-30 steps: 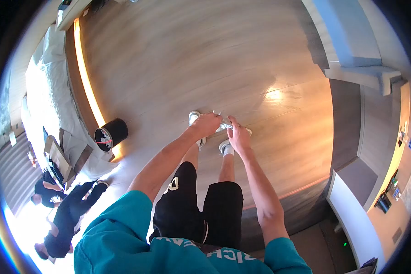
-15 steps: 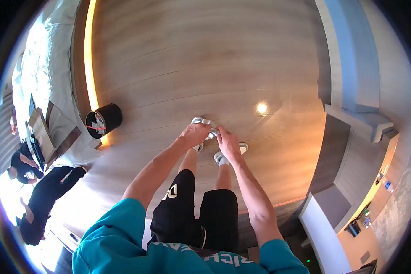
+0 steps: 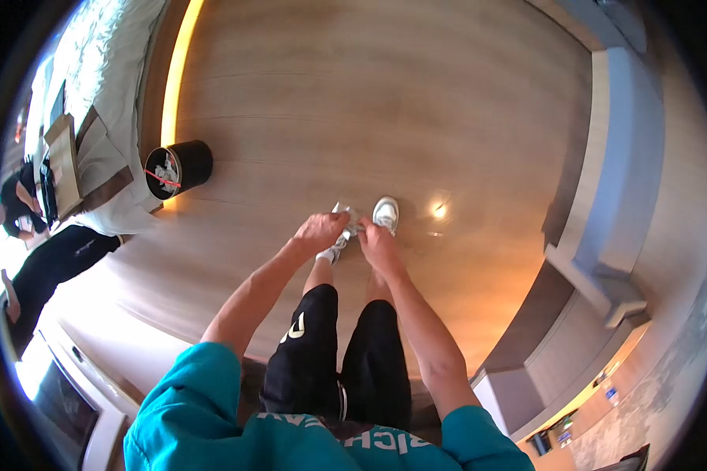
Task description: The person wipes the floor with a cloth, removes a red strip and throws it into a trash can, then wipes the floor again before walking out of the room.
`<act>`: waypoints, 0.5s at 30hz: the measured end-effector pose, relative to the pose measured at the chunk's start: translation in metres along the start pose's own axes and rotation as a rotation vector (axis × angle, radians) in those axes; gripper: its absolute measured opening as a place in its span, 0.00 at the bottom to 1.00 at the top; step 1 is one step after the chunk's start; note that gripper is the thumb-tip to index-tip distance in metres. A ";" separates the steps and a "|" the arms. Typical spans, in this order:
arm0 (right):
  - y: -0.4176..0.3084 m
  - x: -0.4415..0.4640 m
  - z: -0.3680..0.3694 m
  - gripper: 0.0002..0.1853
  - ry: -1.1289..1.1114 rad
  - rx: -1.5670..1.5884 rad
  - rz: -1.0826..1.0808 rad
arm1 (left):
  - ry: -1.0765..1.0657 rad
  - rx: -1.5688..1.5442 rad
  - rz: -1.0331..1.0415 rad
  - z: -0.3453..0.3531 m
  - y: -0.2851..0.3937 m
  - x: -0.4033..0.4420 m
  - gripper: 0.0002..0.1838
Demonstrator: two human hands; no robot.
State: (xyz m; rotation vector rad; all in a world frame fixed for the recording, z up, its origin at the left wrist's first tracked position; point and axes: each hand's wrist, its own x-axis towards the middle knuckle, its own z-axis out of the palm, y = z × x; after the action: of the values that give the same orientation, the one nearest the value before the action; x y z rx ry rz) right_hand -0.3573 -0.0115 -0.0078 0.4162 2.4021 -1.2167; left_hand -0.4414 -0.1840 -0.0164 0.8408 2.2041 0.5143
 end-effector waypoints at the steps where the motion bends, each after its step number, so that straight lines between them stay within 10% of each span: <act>1: 0.006 0.006 0.001 0.12 -0.035 0.013 -0.047 | 0.009 0.019 0.024 0.005 -0.002 -0.002 0.11; 15: 0.036 0.034 0.037 0.10 -0.447 -0.148 -0.191 | 0.130 -0.376 -0.351 0.072 -0.001 -0.047 0.19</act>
State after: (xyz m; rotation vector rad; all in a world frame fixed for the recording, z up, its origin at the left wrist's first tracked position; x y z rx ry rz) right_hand -0.3627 -0.0184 -0.0685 -0.1255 2.1526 -1.0621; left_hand -0.3630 -0.2098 -0.0425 0.2223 2.2072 0.7899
